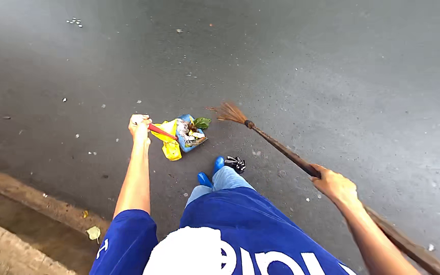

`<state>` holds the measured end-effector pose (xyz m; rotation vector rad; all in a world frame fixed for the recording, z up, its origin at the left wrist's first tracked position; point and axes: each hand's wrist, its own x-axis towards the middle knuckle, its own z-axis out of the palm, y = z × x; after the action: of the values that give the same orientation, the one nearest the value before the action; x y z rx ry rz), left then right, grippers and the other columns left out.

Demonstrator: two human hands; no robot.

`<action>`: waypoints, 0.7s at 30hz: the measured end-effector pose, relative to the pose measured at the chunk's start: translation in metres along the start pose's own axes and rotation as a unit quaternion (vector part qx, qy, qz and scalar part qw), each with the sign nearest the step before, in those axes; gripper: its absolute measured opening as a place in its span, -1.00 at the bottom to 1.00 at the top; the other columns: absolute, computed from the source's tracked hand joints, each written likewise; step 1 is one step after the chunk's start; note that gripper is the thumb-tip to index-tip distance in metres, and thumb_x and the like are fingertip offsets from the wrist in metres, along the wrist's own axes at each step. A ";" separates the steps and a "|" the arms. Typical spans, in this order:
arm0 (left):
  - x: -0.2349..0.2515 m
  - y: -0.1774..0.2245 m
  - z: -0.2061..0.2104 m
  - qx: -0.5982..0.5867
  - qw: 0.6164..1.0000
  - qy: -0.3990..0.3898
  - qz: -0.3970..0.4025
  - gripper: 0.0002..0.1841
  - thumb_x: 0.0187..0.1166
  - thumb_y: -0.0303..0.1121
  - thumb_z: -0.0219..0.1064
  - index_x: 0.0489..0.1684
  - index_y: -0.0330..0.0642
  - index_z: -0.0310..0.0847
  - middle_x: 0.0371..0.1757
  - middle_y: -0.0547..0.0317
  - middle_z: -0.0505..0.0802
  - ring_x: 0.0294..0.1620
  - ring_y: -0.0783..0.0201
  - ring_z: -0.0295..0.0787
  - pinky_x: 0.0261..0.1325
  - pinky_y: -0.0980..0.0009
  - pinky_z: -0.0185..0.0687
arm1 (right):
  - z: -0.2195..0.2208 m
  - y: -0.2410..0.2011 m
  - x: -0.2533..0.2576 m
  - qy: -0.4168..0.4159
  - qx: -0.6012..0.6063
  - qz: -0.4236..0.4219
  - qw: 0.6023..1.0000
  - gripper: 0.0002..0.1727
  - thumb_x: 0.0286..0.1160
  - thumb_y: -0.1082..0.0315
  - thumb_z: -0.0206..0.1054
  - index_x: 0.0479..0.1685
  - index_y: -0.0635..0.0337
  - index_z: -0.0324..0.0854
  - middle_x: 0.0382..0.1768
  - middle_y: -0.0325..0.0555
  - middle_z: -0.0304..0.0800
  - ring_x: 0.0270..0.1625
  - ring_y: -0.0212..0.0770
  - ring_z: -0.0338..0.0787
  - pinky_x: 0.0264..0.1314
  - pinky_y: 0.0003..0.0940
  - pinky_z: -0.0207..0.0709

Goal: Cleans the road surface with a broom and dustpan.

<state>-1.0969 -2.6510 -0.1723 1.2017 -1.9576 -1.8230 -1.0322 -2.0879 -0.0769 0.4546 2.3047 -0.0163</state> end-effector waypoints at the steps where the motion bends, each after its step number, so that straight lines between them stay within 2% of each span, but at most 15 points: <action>1: 0.012 0.000 0.008 0.009 1.000 -0.015 0.004 -0.78 0.39 -0.68 0.32 -0.08 -0.26 0.56 -0.03 0.08 0.77 -0.25 0.36 0.68 -0.22 0.40 0.65 | 0.010 -0.020 0.010 -0.005 0.012 0.025 1.000 -0.41 0.70 0.26 0.25 0.75 -0.06 0.40 0.38 0.46 0.69 0.40 0.55 0.66 0.31 0.61 0.41; 4: 0.032 -0.008 0.029 0.045 0.998 -0.048 0.015 -0.78 0.39 -0.69 0.31 -0.05 -0.31 0.58 0.08 0.01 0.77 -0.10 0.30 0.69 -0.08 0.34 0.64 | 0.050 -0.069 0.042 -0.037 -0.007 0.056 0.998 -0.43 0.66 0.30 0.20 0.69 0.07 0.42 0.41 0.42 0.67 0.41 0.48 0.69 0.30 0.51 0.49; 7: 0.046 -0.004 0.040 0.068 0.995 -0.069 0.033 -0.78 0.40 -0.71 0.31 -0.04 -0.35 0.58 0.07 -0.01 0.78 -0.02 0.27 0.69 -0.03 0.32 0.64 | 0.058 -0.074 0.060 -0.125 -0.005 0.000 0.992 -0.39 0.71 0.23 0.22 0.79 -0.09 0.35 0.45 0.34 0.67 0.46 0.43 0.67 0.39 0.50 0.45; 10: 0.063 -0.001 0.049 0.069 0.993 -0.085 0.041 -0.79 0.40 -0.72 0.31 -0.08 -0.34 0.57 0.03 0.02 0.79 -0.02 0.31 0.69 -0.03 0.36 0.65 | 0.016 -0.053 0.063 -0.124 0.062 -0.026 0.990 -0.39 0.73 0.19 0.30 0.78 -0.10 0.39 0.42 0.35 0.69 0.42 0.47 0.67 0.40 0.56 0.39; 13: 0.076 0.003 0.055 0.058 0.994 -0.086 0.034 -0.79 0.38 -0.74 0.30 -0.11 -0.34 0.55 0.02 0.02 0.79 -0.04 0.32 0.70 -0.04 0.36 0.65 | -0.038 -0.056 0.062 -0.083 0.042 -0.022 0.995 -0.37 0.74 0.20 0.30 0.81 -0.17 0.35 0.39 0.39 0.71 0.39 0.53 0.68 0.36 0.61 0.38; 15: 0.083 0.005 0.058 0.047 0.995 -0.081 0.028 -0.79 0.38 -0.75 0.28 -0.13 -0.34 0.53 0.01 0.04 0.80 -0.06 0.35 0.69 -0.08 0.40 0.63 | -0.058 -0.085 0.065 -0.052 -0.005 -0.004 0.999 -0.33 0.76 0.23 0.26 0.86 -0.19 0.25 0.42 0.41 0.68 0.39 0.54 0.68 0.34 0.59 0.40; 18: 0.094 0.006 0.063 0.018 0.996 -0.077 0.046 -0.79 0.31 -0.78 0.29 -0.21 -0.33 0.51 -0.07 0.08 0.82 -0.13 0.40 0.72 -0.14 0.45 0.64 | -0.039 -0.148 0.086 -0.019 -0.059 -0.001 0.998 -0.30 0.72 0.34 0.19 0.89 -0.03 0.17 0.49 0.44 0.58 0.31 0.55 0.72 0.21 0.55 0.52; 21: 0.103 0.010 0.073 0.009 0.995 -0.082 0.053 -0.81 0.32 -0.77 0.31 -0.19 -0.39 0.54 -0.04 0.01 0.80 -0.02 0.30 0.72 0.07 0.31 0.66 | -0.009 -0.188 0.086 -0.092 -0.108 -0.039 0.989 -0.32 0.71 0.30 0.20 0.86 -0.03 0.21 0.46 0.45 0.61 0.33 0.54 0.71 0.22 0.50 0.55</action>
<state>-1.2143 -2.6670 -0.2160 0.9603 -2.0857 -1.9068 -1.1555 -2.2348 -0.1545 0.2408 2.1117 0.1456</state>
